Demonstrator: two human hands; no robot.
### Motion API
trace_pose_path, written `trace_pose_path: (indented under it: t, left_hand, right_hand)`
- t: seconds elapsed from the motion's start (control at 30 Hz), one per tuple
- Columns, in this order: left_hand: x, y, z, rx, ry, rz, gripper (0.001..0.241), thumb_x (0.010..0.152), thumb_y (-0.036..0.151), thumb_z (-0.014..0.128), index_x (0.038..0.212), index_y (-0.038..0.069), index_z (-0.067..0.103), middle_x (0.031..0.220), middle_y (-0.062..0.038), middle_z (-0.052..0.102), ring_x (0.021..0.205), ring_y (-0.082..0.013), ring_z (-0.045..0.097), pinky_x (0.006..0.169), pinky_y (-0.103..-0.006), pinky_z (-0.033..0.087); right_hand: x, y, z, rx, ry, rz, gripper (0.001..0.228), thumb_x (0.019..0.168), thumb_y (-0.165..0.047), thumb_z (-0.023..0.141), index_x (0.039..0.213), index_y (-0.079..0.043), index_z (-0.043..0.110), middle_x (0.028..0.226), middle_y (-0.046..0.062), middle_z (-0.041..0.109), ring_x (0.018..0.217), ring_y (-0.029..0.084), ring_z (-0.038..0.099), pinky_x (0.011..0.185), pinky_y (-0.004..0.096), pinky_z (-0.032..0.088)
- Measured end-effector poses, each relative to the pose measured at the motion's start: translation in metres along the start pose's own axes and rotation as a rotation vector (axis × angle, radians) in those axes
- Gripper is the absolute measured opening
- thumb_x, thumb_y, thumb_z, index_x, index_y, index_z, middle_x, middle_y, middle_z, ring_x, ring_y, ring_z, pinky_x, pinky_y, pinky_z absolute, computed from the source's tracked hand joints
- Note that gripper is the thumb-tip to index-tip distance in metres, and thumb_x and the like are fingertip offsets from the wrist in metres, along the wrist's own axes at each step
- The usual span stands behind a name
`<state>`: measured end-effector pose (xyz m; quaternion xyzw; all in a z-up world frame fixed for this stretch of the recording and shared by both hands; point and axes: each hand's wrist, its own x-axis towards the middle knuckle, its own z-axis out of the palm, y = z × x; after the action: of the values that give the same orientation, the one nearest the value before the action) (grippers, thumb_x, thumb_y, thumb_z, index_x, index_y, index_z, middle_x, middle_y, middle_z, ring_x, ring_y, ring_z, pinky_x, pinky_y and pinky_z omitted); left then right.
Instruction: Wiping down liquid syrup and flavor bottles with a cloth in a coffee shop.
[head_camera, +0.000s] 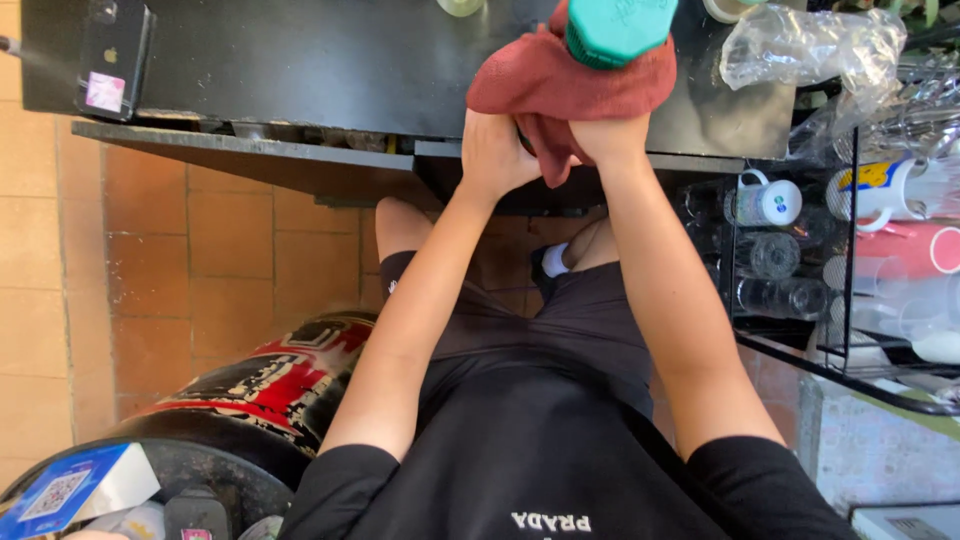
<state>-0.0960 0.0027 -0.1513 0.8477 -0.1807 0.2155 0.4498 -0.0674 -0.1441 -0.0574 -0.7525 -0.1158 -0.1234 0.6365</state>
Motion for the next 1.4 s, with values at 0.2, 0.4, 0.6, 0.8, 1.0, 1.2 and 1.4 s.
trace_pose_path:
  t: [0.2,0.4,0.6,0.8,1.0,1.2,1.4]
  left_hand:
    - [0.003,-0.027,-0.009,-0.224,-0.131,-0.094,0.075,0.071,0.038,0.099,0.131,0.012,0.061,0.132,-0.008,0.070,0.128,-0.0308,0.068,0.109,-0.0403,0.055]
    - [-0.001,-0.029,-0.015,-0.317,-0.262,0.011,0.068,0.085,0.018,0.085,0.145,0.012,0.055,0.148,-0.011,0.062,0.131,-0.0312,0.060,0.112,-0.0414,0.050]
    - [0.007,0.021,-0.004,0.129,0.109,0.025,0.082,0.083,0.028,0.082,0.149,0.001,0.041,0.148,-0.025,0.051,0.140,-0.0424,0.047,0.117,-0.0499,0.044]
    - [-0.007,0.011,0.022,0.074,0.276,-0.078,0.085,0.075,0.042,0.089,0.137,0.001,0.049,0.121,-0.018,0.063,0.110,-0.0400,0.061,0.093,-0.0481,0.050]
    - [0.013,-0.024,-0.018,-0.043,0.007,-0.068,0.062,0.073,0.039,0.095,0.115,0.008,0.062,0.105,-0.013,0.072,0.100,-0.0356,0.069,0.087,-0.0423,0.056]
    - [0.031,-0.027,-0.048,-0.617,-0.324,-0.079,0.081,0.084,0.029,0.092,0.148,0.005,0.049,0.140,-0.016,0.063,0.131,-0.0353,0.063,0.114,-0.0412,0.052]
    - [0.016,-0.045,-0.020,-0.116,-0.036,0.218,0.081,0.079,0.031,0.084,0.145,0.002,0.046,0.134,-0.013,0.064,0.125,-0.0348,0.063,0.111,-0.0514,0.037]
  right_hand:
    - [0.015,0.012,-0.013,-0.052,-0.150,-0.027,0.020,0.100,-0.008,0.085,0.108,-0.006,0.067,0.103,-0.001,0.067,0.097,0.011,0.064,0.090,0.029,0.056]
    - [0.019,0.006,-0.018,0.087,-0.433,-0.099,0.031,0.095,-0.007,0.086,0.119,-0.005,0.067,0.118,0.003,0.068,0.110,0.013,0.064,0.100,0.030,0.055]
    - [-0.025,0.116,0.015,-0.166,0.154,-0.064,0.055,0.093,-0.018,0.089,0.137,-0.005,0.058,0.137,0.009,0.063,0.128,0.022,0.061,0.110,0.039,0.050]
    - [-0.032,0.147,0.008,-0.264,0.159,-0.056,0.064,0.092,-0.022,0.091,0.141,-0.007,0.054,0.141,0.011,0.060,0.133,0.025,0.058,0.113,0.040,0.048]
    - [-0.032,0.167,-0.010,-0.090,0.001,-0.030,0.073,0.101,-0.022,0.089,0.155,-0.010,0.042,0.157,0.011,0.052,0.148,0.024,0.051,0.127,0.040,0.043]
    - [-0.037,0.113,0.018,-0.039,0.110,-0.080,0.088,0.094,-0.025,0.092,0.158,-0.010,0.035,0.158,0.009,0.046,0.149,0.020,0.046,0.128,0.039,0.038]
    - [-0.048,0.091,0.028,-0.275,0.035,-0.252,0.092,0.079,-0.028,0.096,0.153,-0.013,0.043,0.153,0.007,0.051,0.142,0.022,0.054,0.119,0.037,0.046]
